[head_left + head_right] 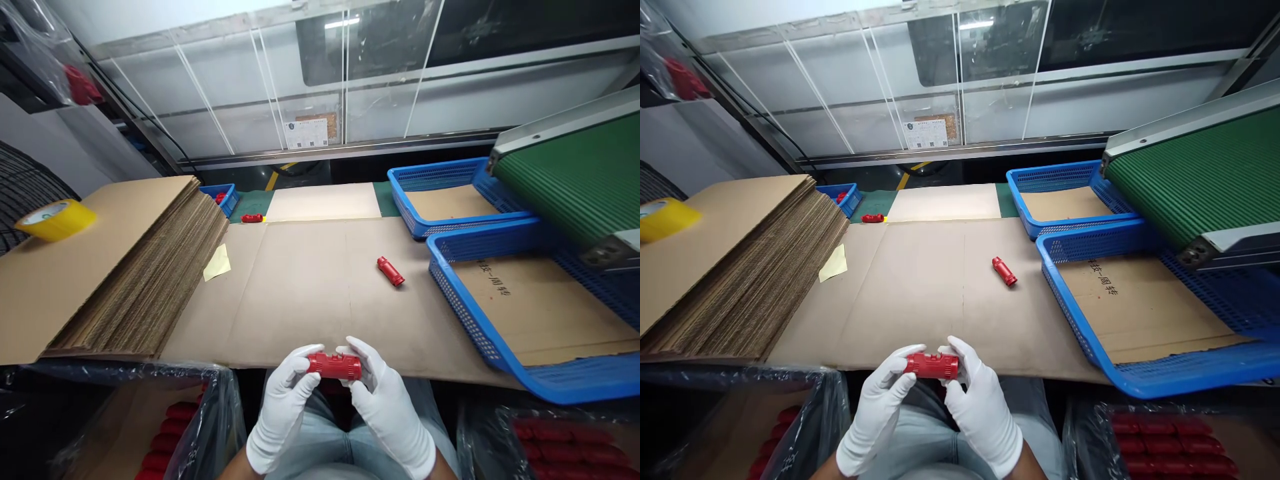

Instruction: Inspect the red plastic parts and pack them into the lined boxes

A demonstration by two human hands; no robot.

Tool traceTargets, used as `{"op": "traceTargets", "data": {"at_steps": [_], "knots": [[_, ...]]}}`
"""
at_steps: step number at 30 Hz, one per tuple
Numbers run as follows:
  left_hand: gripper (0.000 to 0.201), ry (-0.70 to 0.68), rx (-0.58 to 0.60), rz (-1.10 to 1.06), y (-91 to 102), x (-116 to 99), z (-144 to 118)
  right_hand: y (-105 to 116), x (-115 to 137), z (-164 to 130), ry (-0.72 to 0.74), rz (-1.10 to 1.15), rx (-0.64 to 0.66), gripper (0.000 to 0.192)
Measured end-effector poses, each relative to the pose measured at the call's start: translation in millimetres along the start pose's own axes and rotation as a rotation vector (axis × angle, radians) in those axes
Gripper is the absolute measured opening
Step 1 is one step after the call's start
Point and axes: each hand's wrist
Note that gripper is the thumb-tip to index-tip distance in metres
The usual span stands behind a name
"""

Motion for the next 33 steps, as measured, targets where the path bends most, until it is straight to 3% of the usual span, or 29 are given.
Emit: {"op": "traceTargets", "data": {"at_steps": [5,10,15,18,23,33], "knots": [[0.018,0.011,-0.002,0.102,3.6,1.7,0.9,-2.3,-6.2,-1.0,-0.005,0.015,0.001,0.052],[0.024,0.051,0.0,0.068,-0.1,-3.3,1.6,2.8,-0.1,-2.5,0.007,0.085,0.025,0.056],[0.051,0.219,-0.019,0.041,-7.0,-13.6,0.2,0.8,9.2,3.1,-0.067,0.159,0.057,0.053],[0.055,0.311,-0.001,0.014,-10.0,-20.2,-1.2,-5.1,9.9,8.5,-0.171,0.262,0.013,0.062],[0.06,0.443,0.004,-0.014,-12.9,-26.2,-2.8,-8.8,3.4,9.6,-0.176,0.236,-0.025,0.062],[0.06,0.451,-0.008,0.009,-13.9,-21.0,-0.9,-9.1,-3.4,7.8,-0.163,0.267,-0.037,0.066]]}}
Point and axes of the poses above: each hand's wrist, its own z-axis towards the middle knuckle, its own y-axis out of the back of the hand, x = y × z, and after that the axes turned 14 degrees about y, right-handed
